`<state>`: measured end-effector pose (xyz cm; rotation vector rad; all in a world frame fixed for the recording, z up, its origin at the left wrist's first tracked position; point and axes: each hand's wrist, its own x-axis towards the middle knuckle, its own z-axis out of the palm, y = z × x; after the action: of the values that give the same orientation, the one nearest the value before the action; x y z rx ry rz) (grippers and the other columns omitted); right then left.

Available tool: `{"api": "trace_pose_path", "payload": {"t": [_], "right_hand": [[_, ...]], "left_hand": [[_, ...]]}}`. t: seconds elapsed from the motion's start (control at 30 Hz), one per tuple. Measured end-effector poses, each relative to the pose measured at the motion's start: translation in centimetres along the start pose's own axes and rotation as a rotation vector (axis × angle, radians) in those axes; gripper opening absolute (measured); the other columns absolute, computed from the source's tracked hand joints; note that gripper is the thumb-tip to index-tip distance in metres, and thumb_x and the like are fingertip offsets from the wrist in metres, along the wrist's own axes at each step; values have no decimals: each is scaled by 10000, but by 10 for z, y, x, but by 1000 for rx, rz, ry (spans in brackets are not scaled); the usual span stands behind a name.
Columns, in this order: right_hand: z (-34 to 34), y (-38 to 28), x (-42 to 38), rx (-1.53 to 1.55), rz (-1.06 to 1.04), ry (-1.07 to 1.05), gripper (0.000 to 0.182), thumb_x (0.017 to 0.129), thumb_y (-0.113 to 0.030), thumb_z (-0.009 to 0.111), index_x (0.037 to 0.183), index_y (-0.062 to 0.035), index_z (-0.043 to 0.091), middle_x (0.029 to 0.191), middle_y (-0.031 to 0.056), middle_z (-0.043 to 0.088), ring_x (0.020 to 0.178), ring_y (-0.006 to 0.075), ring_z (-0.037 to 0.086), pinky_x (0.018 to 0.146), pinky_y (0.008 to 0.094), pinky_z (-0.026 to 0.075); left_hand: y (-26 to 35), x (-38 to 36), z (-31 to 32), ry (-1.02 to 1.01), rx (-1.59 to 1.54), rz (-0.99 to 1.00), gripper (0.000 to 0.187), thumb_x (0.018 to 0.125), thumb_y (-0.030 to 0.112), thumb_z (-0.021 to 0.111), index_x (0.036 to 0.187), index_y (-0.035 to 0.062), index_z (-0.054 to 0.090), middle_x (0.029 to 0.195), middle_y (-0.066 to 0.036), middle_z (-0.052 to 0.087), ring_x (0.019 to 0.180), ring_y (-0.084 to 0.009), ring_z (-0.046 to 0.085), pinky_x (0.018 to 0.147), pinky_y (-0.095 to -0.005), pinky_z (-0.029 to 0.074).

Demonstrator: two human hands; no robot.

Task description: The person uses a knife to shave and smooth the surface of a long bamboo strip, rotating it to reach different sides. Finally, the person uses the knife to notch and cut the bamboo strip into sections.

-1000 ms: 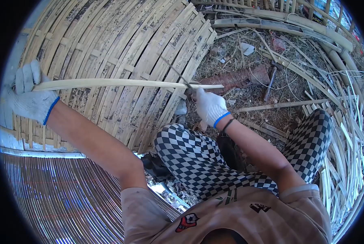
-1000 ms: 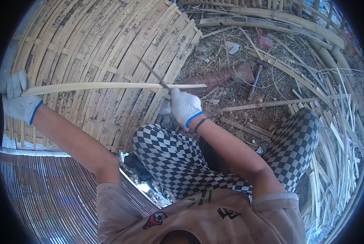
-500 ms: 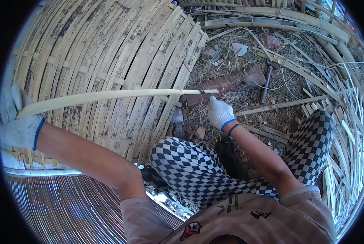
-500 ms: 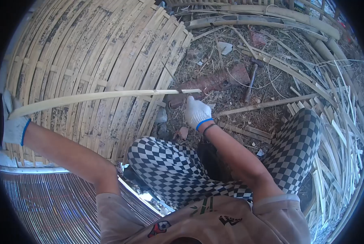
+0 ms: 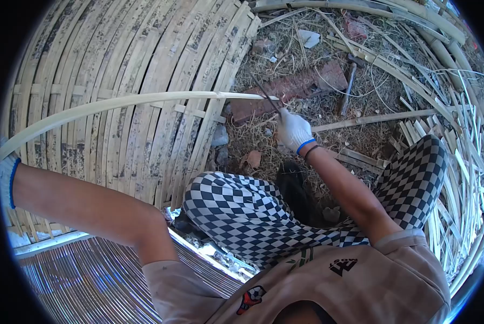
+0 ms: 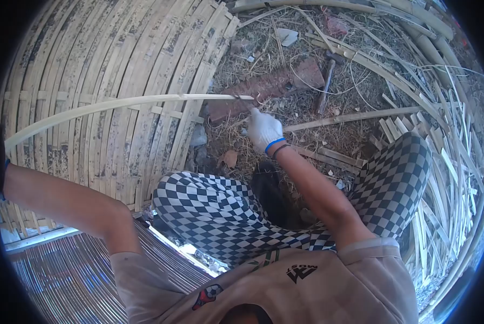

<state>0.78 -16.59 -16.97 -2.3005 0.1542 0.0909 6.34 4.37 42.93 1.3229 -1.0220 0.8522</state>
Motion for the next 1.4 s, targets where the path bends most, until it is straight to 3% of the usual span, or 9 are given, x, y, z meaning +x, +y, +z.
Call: {"api": "trace_pose_path", "payload": {"t": [0.13,0.23,0.3,0.37,0.6,0.73,1.03,1.17,1.4], "right_hand": [[-17,-54,-11,184,-253,142,178,962,-162,598,1125,-97,565,805,189,726,767,405,723,692,533,557],[14,-20,3,114,-230,181,149,1017,-224,553,1090,-95,572,775,176,709,712,419,700,612,519,550],[44,40,19,-13,-7,17,222,971,-222,579,1133,-70,581,856,236,718,847,431,714,722,550,558],[44,68,24,-54,88,-62,267,951,-221,587,1160,-54,583,898,257,718,907,447,703,771,560,551],[25,-7,11,114,-242,199,216,1011,-250,562,1135,-74,578,766,187,711,718,443,694,636,548,540],[58,54,27,-23,109,1,252,1010,-286,548,1102,-61,616,893,226,730,893,432,715,773,548,560],[17,10,22,-1,-60,3,191,957,-214,575,1052,-63,643,958,233,734,932,423,719,777,542,555],[42,75,47,-125,107,-85,252,931,-213,592,1075,-47,715,1051,237,748,1023,394,726,853,503,575],[31,82,39,4,220,-229,409,921,-329,635,1176,-24,732,1183,274,709,1141,433,677,963,494,549]], "left_hand": [[-4,12,-8,-103,-6,-52,389,1028,359,557,686,220,434,517,93,214,403,-88,211,425,-270,211],[-5,12,-15,-117,5,-36,411,1026,353,554,659,221,422,510,93,212,397,-89,220,426,-277,216],[-4,14,-29,-138,-28,-44,430,1026,351,548,640,222,411,504,91,211,393,-92,226,428,-281,217],[-2,5,-21,-24,19,-16,436,1023,356,550,633,230,402,501,90,211,392,-100,226,434,-281,217],[-14,4,-19,297,198,21,435,1009,369,558,626,250,388,499,86,211,399,-117,232,447,-288,224],[-4,3,-45,189,162,-43,420,1003,442,572,675,230,420,510,78,237,417,-120,252,454,-296,233],[-7,-8,-55,210,223,-18,240,973,270,600,819,119,495,676,-37,413,529,-216,436,499,-349,395],[-10,-9,-56,237,288,-6,169,960,194,613,883,69,528,750,-88,491,578,-259,518,519,-373,467],[-27,-13,-68,488,750,-4,108,937,60,635,995,-17,587,879,-177,628,664,-333,661,554,-415,593]]}}
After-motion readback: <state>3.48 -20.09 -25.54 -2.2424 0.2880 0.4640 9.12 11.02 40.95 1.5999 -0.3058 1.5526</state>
